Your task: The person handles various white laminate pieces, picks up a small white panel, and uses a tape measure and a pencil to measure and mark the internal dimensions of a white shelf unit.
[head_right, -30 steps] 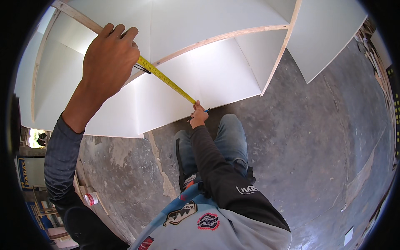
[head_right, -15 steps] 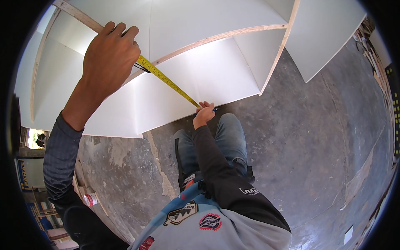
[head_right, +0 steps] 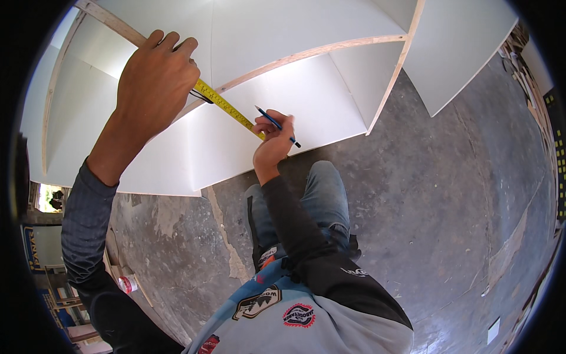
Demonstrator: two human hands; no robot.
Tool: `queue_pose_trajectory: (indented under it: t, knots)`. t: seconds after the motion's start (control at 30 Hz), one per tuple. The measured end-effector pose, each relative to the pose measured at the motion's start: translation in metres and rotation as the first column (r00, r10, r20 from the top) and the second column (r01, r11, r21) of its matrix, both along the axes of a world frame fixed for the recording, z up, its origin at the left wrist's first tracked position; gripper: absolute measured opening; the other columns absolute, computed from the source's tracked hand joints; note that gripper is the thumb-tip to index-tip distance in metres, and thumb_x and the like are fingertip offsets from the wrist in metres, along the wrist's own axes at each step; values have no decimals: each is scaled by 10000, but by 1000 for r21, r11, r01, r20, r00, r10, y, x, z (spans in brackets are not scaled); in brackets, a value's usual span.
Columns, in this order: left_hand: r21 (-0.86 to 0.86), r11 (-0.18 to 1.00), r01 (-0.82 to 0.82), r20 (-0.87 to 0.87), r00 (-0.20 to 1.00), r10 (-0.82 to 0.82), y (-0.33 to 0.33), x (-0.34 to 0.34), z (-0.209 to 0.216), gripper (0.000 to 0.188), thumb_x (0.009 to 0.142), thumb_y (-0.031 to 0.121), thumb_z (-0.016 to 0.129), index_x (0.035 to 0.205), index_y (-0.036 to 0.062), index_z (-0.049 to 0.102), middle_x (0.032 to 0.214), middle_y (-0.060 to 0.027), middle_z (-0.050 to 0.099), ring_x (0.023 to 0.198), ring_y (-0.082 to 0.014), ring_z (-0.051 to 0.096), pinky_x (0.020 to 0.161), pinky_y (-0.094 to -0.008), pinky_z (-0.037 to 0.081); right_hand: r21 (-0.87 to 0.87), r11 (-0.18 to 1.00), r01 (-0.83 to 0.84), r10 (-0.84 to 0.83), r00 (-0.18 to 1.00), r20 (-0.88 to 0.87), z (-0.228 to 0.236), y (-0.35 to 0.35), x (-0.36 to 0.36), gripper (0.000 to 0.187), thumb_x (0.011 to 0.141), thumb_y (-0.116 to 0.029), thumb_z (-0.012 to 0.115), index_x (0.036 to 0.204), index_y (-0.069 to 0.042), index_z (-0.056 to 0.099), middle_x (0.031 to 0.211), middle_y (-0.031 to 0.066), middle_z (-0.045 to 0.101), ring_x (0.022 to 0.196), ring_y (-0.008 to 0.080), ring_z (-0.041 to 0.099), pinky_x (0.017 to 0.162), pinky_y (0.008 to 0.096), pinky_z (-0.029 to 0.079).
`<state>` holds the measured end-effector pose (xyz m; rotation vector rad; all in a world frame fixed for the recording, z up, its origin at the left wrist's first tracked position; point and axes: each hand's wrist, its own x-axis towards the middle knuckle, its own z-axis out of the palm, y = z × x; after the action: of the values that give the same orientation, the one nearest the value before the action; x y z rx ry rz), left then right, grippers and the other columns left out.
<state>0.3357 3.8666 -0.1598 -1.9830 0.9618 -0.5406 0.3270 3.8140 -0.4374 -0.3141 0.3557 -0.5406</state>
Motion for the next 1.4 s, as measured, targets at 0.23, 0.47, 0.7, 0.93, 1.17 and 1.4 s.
queue_pose_trajectory:
  t: [0.23, 0.47, 0.7, 0.93, 1.17, 1.4]
  knots:
    - [31, 987, 159, 81, 984, -161, 4, 5, 0, 40, 713, 123, 766, 680, 128, 744, 747, -59, 673, 786, -189, 654, 781, -285, 484, -180, 981, 78, -27, 963, 269, 28, 7, -7, 188, 980, -147, 525, 890, 6, 587, 833, 109, 643, 692, 199, 625, 717, 335, 507]
    - [17, 1000, -10, -9, 1000, 11, 0, 2, 1, 79, 764, 92, 725, 698, 57, 749, 959, -84, 701, 943, -223, 629, 892, -318, 480, -548, 826, 132, 19, 965, 262, 45, 13, -11, 207, 964, -105, 523, 1078, 40, 616, 973, 132, 667, 932, 194, 628, 867, 318, 482]
    - [26, 986, 166, 54, 984, -167, 5, 7, 1, 72, 719, 142, 767, 659, 136, 727, 717, -55, 659, 751, -178, 639, 756, -282, 465, -712, 663, 229, -36, 961, 275, 50, 16, -6, 188, 909, 4, 573, 1085, 28, 634, 1062, 150, 662, 976, 216, 636, 898, 324, 485]
    - [31, 984, 175, 62, 982, -177, 5, 8, 1, 88, 710, 147, 779, 647, 133, 719, 697, -57, 648, 743, -179, 640, 752, -286, 465, -762, 598, 249, -62, 962, 266, 52, 19, -5, 213, 888, -2, 625, 1098, 28, 646, 1081, 194, 675, 977, 267, 670, 867, 333, 518]
    - [20, 984, 175, 54, 983, -176, 4, 8, 1, 78, 712, 125, 774, 654, 131, 722, 700, -61, 655, 748, -182, 644, 758, -289, 471, -770, 568, 290, -88, 952, 294, 50, 19, -1, 237, 886, -6, 630, 1119, 35, 646, 1089, 208, 681, 1001, 289, 674, 877, 346, 521]
    - [23, 985, 169, 58, 984, -170, 2, 6, 2, 77, 710, 120, 776, 660, 133, 720, 712, -65, 663, 767, -189, 654, 772, -287, 477, -795, 529, 297, -77, 950, 303, 52, 14, -2, 251, 880, 3, 626, 1127, 40, 650, 1090, 217, 685, 1008, 308, 678, 883, 363, 527]
